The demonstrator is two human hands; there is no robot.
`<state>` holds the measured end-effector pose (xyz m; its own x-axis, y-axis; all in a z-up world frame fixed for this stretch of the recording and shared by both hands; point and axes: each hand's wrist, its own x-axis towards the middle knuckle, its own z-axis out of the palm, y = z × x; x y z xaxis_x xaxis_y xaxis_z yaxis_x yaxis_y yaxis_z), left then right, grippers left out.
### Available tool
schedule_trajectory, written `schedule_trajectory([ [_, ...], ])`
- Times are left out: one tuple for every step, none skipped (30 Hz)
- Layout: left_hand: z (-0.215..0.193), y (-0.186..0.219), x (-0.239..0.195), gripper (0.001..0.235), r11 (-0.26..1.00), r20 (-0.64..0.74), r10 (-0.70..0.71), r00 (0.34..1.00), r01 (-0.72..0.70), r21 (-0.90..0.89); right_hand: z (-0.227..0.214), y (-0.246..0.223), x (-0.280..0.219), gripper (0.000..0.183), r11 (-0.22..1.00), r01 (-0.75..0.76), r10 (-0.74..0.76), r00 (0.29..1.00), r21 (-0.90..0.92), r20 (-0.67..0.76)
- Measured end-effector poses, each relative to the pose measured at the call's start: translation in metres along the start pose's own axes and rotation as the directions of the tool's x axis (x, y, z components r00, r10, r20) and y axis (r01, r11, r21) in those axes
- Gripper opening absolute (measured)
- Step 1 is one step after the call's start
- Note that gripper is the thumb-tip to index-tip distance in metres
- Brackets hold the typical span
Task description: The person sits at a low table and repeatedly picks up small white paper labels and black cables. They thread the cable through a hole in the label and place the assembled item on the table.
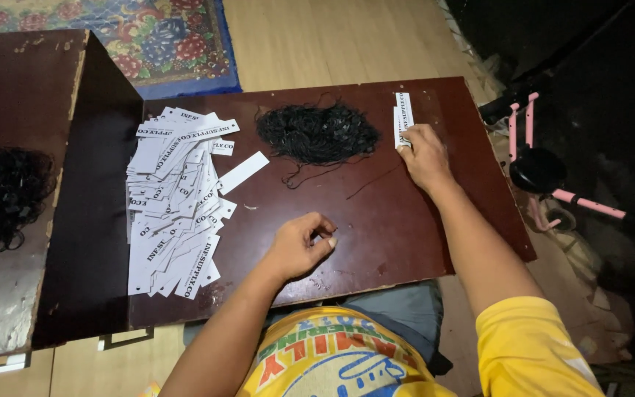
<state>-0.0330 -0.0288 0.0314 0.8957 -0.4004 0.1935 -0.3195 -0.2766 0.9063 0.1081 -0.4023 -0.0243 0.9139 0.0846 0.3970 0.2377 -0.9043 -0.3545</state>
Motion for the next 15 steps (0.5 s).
schedule_trajectory([
  [0.0002, 0.0003, 0.0008, 0.023, 1.0, -0.001, -0.002, 1.0, 0.002, -0.003, 0.0005, 0.0006, -0.0005, 0.03, 1.0, -0.004, 0.004, 1.0, -0.02, -0.022],
  [-0.0002, -0.0003, 0.0007, 0.023, 1.0, 0.0, -0.001, 1.0, 0.001, -0.004, 0.0019, -0.0006, -0.001, 0.03, 1.0, -0.005, 0.005, 1.0, -0.021, -0.023],
  [-0.0003, -0.001, 0.0005, 0.023, 1.0, 0.003, 0.001, 1.0, -0.001, -0.005, 0.0033, -0.0017, -0.0028, 0.03, 0.999, 0.007, -0.011, 0.997, -0.052, -0.078],
  [-0.0003, -0.0017, 0.0004, 0.023, 1.0, 0.006, 0.003, 1.0, -0.003, -0.007, 0.0047, -0.0024, -0.0045, 0.03, 0.996, 0.018, -0.029, 0.991, -0.084, -0.131],
  [-0.0007, -0.0007, 0.0007, 0.023, 1.0, 0.01, 0.003, 1.0, -0.003, -0.007, 0.0052, -0.0026, -0.0047, 0.03, 0.996, 0.014, -0.025, 0.991, -0.084, -0.132],
  [-0.0011, 0.0004, 0.0012, 0.023, 1.0, 0.013, 0.003, 1.0, -0.003, -0.007, 0.0056, -0.0027, -0.0048, 0.031, 0.995, 0.016, -0.032, 0.987, -0.098, -0.156],
  [-0.002, 0.0014, 0.0019, 0.022, 1.0, 0.017, 0.003, 1.0, -0.003, -0.008, 0.0064, -0.0032, -0.0043, 0.031, 0.994, 0.019, -0.039, 0.983, -0.111, -0.18],
  [-0.0012, -0.0002, 0.0021, 0.022, 1.0, 0.021, 0.004, 1.0, -0.004, -0.007, 0.0052, -0.0044, -0.0055, 0.031, 0.994, 0.015, -0.035, 0.983, -0.111, -0.181],
  [-0.0003, -0.0018, 0.002, 0.023, 1.0, 0.02, 0.003, 1.0, -0.002, -0.009, 0.0043, -0.0058, -0.0064, 0.031, 0.992, 0.017, -0.042, 0.978, -0.125, -0.204],
  [0.0004, -0.0032, 0.0016, 0.023, 1.0, 0.02, 0.001, 1.0, -0.001, -0.011, 0.0033, -0.0074, -0.0073, 0.032, 0.99, 0.017, -0.049, 0.973, -0.139, -0.227],
  [0.0, -0.0036, 0.0015, 0.023, 1.0, 0.02, 0.007, 1.0, -0.006, -0.01, 0.0048, -0.0067, -0.0069, 0.032, 0.99, 0.017, -0.049, 0.971, -0.141, -0.232],
  [-0.0004, -0.0037, 0.0014, 0.024, 1.0, 0.016, 0.011, 1.0, -0.011, 0.015, 0.0059, -0.0061, -0.0064, 0.031, 0.987, 0.024, -0.064, 0.966, -0.158, -0.251],
  [-0.0002, -0.0035, 0.0018, 0.024, 0.999, 0.014, 0.017, 1.0, -0.018, 0.039, 0.006, -0.0046, -0.0067, 0.029, 0.984, 0.028, -0.076, 0.959, -0.178, -0.271],
  [-0.0005, -0.004, 0.0011, 0.024, 0.999, 0.016, 0.024, 1.0, -0.024, 0.039, 0.0064, -0.0058, -0.0063, 0.029, 0.983, 0.025, -0.076, 0.958, -0.181, -0.277],
  [-0.0005, -0.0044, 0.0012, 0.024, 0.999, 0.021, 0.022, 1.0, -0.023, 0.041, 0.0061, -0.0065, -0.0065, 0.027, 0.98, 0.032, -0.085, 0.959, -0.196, -0.27],
])
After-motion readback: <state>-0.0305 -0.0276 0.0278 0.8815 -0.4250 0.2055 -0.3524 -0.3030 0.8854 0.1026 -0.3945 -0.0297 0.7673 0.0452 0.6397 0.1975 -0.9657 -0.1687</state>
